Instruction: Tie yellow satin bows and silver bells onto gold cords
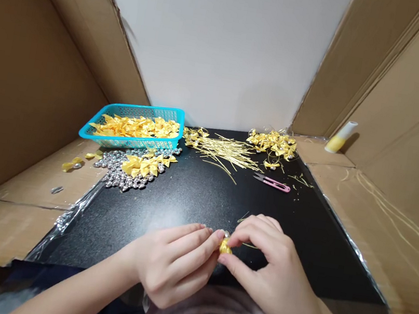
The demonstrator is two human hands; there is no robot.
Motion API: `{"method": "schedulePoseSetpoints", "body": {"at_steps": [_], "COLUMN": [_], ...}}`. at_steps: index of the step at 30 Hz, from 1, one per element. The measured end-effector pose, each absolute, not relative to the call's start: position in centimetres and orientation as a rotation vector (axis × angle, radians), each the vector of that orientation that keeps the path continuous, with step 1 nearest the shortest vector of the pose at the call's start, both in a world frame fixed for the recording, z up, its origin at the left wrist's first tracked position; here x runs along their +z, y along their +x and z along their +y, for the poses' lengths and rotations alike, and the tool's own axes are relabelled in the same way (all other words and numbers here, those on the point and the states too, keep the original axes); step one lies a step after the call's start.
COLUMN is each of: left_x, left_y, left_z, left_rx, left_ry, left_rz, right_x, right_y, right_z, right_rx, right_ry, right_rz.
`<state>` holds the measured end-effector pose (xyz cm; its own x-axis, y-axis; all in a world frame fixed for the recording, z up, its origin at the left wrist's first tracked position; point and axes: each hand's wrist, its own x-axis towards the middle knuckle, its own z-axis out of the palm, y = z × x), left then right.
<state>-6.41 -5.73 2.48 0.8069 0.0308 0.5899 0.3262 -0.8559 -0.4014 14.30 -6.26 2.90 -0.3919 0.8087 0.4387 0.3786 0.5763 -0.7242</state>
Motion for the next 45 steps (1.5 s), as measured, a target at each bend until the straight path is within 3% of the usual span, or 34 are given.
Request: {"method": "schedulePoseSetpoints", "body": {"at_steps": [17,45], "left_x": [2.5,2.1], "left_y": [-6.0,-5.6], "left_z": [-6.1,-5.3], "left_rx": [-0.76,-0.738], "left_ry": [-2.56,-2.658], "left_rz": [-0.407,-0.491], "right_x": [2.1,2.1], "right_y": [13.5,13.5], "right_z": [-6.4,-6.4], "right_rx": [0.415,0.699], "right_ry": [-1.049,-1.167], "right_rz": [-1.958,-2.176]}}
